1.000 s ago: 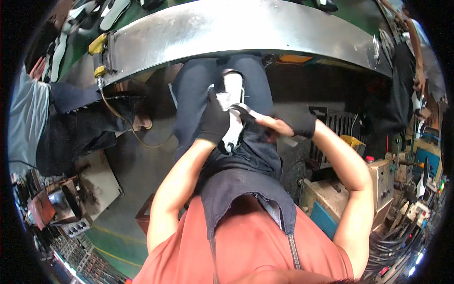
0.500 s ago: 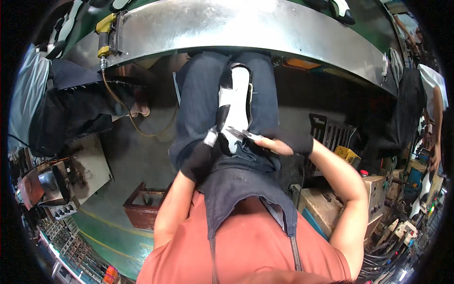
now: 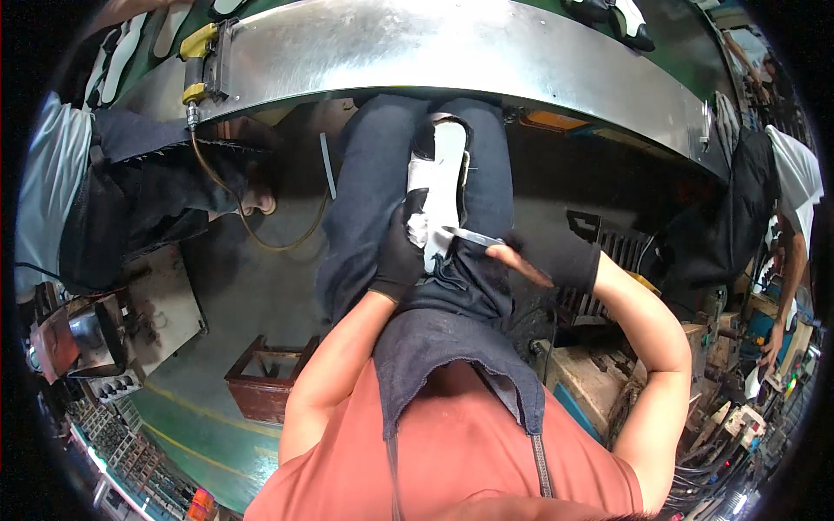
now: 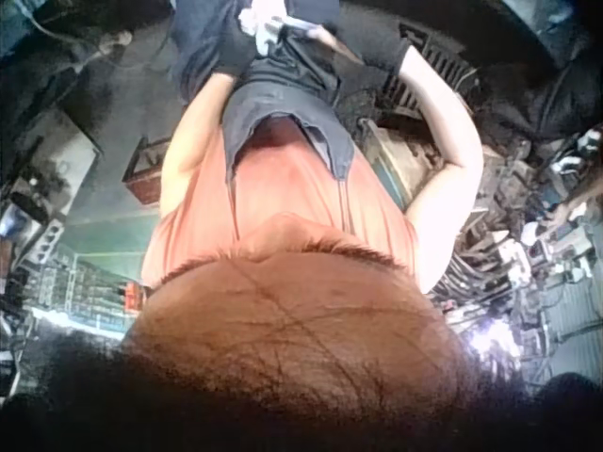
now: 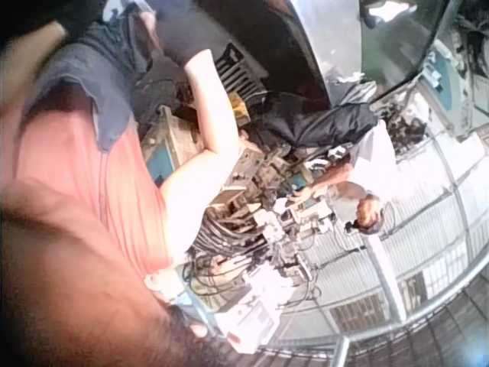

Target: The person uses a pair of shears to trim excess material from the edges of white shoe components. They repeatedly pick up parts from a conveyor belt, hold them against their lap, and cut along the contours before placing the finished pieces back on the belt.

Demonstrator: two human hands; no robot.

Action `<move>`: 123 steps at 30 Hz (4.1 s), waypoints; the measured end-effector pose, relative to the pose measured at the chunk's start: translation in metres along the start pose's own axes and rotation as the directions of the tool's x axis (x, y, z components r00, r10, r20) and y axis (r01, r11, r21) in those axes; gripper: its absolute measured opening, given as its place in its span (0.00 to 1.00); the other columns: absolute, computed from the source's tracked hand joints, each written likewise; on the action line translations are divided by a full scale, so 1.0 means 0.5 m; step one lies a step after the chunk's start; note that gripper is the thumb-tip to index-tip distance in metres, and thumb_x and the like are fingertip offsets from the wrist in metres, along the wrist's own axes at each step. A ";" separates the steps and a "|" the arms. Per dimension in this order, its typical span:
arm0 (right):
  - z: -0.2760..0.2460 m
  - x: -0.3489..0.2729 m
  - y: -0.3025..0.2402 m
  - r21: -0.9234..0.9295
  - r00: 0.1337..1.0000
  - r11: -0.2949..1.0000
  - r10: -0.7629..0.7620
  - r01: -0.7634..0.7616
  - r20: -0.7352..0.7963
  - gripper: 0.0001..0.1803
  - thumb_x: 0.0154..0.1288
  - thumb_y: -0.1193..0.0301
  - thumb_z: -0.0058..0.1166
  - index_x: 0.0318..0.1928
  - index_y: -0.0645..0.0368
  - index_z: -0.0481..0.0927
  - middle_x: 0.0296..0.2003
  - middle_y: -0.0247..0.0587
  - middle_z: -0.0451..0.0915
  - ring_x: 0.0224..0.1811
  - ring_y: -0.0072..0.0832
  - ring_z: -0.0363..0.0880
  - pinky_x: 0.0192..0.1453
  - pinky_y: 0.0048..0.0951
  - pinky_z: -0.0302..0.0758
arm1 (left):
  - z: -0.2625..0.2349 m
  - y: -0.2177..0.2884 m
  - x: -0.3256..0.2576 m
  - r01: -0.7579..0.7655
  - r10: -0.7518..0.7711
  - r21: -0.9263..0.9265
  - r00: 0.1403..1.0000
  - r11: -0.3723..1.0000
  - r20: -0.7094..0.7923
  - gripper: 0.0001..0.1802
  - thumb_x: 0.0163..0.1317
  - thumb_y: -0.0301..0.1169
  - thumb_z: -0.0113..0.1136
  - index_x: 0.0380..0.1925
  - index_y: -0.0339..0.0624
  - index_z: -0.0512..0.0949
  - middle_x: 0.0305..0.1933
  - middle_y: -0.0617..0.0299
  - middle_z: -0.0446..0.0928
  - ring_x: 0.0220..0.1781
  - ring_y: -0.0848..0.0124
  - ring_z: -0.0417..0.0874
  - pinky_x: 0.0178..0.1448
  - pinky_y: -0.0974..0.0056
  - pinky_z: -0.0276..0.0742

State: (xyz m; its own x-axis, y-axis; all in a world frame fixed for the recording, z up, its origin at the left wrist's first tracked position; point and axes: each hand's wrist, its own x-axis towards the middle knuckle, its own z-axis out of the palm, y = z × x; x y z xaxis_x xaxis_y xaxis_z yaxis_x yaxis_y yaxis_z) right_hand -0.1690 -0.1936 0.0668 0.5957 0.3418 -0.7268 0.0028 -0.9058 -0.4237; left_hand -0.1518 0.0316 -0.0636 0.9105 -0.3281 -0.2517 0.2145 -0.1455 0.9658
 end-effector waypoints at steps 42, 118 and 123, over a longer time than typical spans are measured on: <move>-0.036 0.031 -0.054 -0.045 0.987 0.987 -0.158 0.157 -0.016 0.24 0.67 0.56 0.41 0.29 0.63 0.81 0.27 0.54 0.81 0.30 0.47 0.81 0.37 0.44 0.74 | -0.006 0.047 -0.058 -0.295 0.287 0.231 0.955 0.927 0.070 0.34 0.60 0.31 0.58 0.64 0.32 0.59 0.64 0.44 0.66 0.66 0.60 0.67 0.67 0.61 0.61; -0.072 -0.079 -0.082 -0.046 0.835 0.983 -0.174 0.176 -0.522 0.20 0.63 0.55 0.52 0.26 0.61 0.75 0.21 0.50 0.75 0.24 0.44 0.74 0.31 0.40 0.73 | 0.027 0.081 0.137 -0.131 0.146 0.344 0.989 0.930 -0.019 0.29 0.62 0.41 0.56 0.57 0.34 0.66 0.52 0.42 0.74 0.56 0.51 0.75 0.58 0.58 0.69; -0.060 0.024 0.029 -0.239 0.793 0.945 -0.320 0.224 -0.519 0.28 0.64 0.47 0.46 0.26 0.62 0.78 0.21 0.55 0.78 0.24 0.47 0.80 0.28 0.41 0.77 | 0.005 0.099 0.126 -0.146 0.092 0.118 0.923 0.982 0.373 0.42 0.58 0.38 0.62 0.66 0.36 0.51 0.62 0.46 0.65 0.65 0.57 0.66 0.68 0.59 0.59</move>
State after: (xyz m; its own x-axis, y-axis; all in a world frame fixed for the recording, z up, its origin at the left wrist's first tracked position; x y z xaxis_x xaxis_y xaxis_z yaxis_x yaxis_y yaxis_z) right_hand -0.1379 -0.2101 0.0684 0.8882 0.4307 -0.1600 0.3286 -0.8389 -0.4339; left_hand -0.0846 0.0016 -0.0319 0.7284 -0.6647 -0.1664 0.0359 -0.2055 0.9780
